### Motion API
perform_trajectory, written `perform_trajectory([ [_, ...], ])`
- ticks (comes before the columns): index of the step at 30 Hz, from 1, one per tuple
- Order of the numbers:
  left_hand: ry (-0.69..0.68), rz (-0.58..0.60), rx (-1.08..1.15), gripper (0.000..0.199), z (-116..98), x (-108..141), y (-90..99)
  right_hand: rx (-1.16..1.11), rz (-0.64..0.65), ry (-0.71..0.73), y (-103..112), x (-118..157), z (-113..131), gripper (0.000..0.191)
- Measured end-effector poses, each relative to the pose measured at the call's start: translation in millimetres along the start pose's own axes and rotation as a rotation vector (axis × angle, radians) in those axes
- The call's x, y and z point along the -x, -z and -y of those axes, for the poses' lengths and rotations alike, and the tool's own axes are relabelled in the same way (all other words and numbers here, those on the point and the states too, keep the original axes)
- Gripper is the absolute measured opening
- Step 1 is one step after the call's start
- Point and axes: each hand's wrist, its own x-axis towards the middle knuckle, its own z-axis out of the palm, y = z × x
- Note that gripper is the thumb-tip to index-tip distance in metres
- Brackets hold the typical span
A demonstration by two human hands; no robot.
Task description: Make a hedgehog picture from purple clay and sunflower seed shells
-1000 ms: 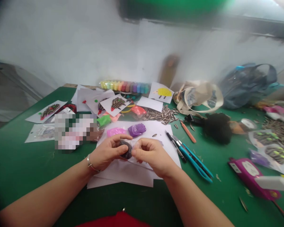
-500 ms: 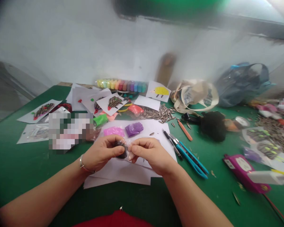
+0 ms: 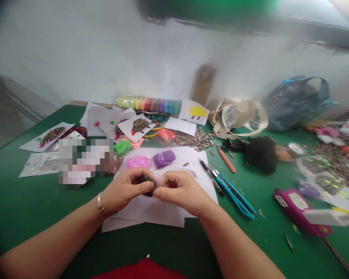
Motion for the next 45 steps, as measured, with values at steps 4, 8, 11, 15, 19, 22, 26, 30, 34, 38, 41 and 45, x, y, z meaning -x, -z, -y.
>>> perform_trajectory([
  [4,-0.002,-0.008,-0.01,0.021,-1.0,1.1,-1.0,0.018,0.018,0.037,2.1,2.3,1.2,0.019],
  [8,-0.024,0.016,0.081,0.025,1.0,0.0,-0.6,-0.03,0.09,0.072,7.4,4.2,2.6,0.014],
  [11,-0.008,0.076,0.196,0.028,4.2,-1.0,-0.1,-0.084,0.097,0.056,8.8,3.7,2.6,0.006],
  [15,-0.007,0.096,0.255,0.027,6.2,-0.2,0.5,-0.046,0.043,0.022,4.3,2.7,3.5,0.005],
  [19,0.0,0.097,0.21,0.025,4.6,0.4,0.6,-0.001,0.033,0.033,0.5,2.2,3.0,0.012],
  [22,0.021,0.08,0.149,0.025,2.5,0.0,-0.2,-0.031,0.032,0.036,1.7,1.8,-0.1,0.022],
  [26,0.03,0.049,0.084,0.025,0.5,-0.1,-1.3,0.034,0.026,0.086,6.5,1.9,-2.4,0.029],
  [30,0.011,0.023,0.155,0.029,2.0,0.0,-1.2,-0.033,0.103,0.126,10.3,2.6,-1.5,0.018],
  [34,0.018,0.036,0.227,0.03,4.4,0.5,-1.5,-0.144,0.134,0.09,9.7,2.2,-1.6,0.006],
  [38,0.01,0.049,0.182,0.026,5.0,1.3,-1.3,-0.102,0.08,0.056,5.7,0.2,-3.4,0.011],
  [41,0.005,0.037,0.142,0.023,4.9,1.3,-0.6,-0.078,0.041,0.042,4.3,-1.6,-5.6,0.019],
  [45,0.003,0.043,0.105,0.02,3.5,1.1,-0.8,-0.072,0.034,0.058,6.4,-2.5,-7.6,0.029],
])
